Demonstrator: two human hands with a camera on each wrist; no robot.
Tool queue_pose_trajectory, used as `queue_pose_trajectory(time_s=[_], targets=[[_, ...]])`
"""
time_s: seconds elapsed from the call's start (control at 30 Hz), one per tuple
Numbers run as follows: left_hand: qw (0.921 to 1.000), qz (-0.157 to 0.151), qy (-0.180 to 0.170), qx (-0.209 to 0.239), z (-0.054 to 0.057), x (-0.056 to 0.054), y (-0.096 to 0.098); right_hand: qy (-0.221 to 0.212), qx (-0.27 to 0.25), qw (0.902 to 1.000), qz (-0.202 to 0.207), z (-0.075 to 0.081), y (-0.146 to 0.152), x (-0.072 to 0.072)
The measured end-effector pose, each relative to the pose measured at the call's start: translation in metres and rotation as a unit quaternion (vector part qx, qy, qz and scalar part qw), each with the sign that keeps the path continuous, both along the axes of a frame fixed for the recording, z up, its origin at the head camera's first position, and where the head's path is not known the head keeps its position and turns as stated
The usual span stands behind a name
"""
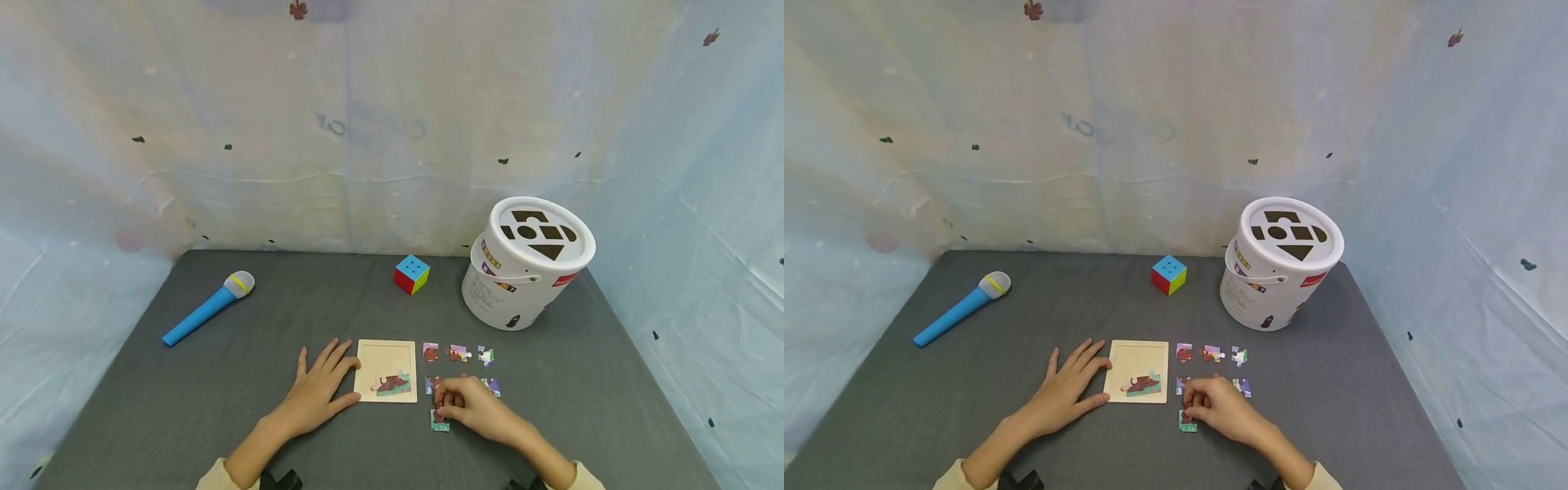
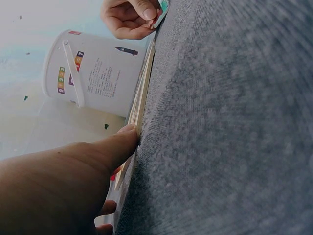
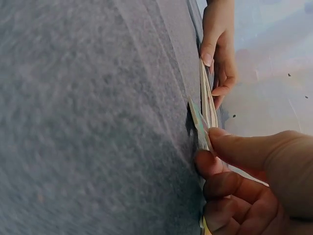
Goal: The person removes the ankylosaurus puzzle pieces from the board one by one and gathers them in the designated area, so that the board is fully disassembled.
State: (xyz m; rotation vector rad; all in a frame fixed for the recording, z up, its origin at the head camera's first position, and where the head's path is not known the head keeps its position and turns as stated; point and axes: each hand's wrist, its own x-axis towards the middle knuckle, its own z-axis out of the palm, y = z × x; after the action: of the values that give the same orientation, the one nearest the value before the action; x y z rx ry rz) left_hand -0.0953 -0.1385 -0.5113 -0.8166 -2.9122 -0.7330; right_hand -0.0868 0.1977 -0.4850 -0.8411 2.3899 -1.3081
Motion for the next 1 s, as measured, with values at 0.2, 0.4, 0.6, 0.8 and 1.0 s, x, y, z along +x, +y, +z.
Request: queue_pose_trajectory(time_s=[0.2,0.4,0.6,0.8,1.0], targets=[[1.0,-0.001,0.004,0.004,-0.0013,0.0004,-0.0002,0.03,0.032,0.999,-0.008,0.0025,-0.0033,0.0045],[1.0,-0.002,0.004,0.006,-0.0018,0.0006,-0.0006,0.054,0.05,0.9972,-0.014,0.0038,-0.0055,0.0074],[1.0,-0.002,0.0,0.005,-0.0013,0.0005,-0.0007,0.072,0.059,0.9954,-0.02,0.0043,-0.0068,0.0092],[1.0,-0.002,-0.007,0.004,0.0002,0.0006,-0.0006,0.076,0.059,0.9951,-0.022,0.0023,-0.0074,0.0097],[1.0,0.0,-0.002,0.006,0.0012,0.0013,-0.0004,0.069,0.059,0.9956,-0.024,0.0024,-0.0075,0.0102]])
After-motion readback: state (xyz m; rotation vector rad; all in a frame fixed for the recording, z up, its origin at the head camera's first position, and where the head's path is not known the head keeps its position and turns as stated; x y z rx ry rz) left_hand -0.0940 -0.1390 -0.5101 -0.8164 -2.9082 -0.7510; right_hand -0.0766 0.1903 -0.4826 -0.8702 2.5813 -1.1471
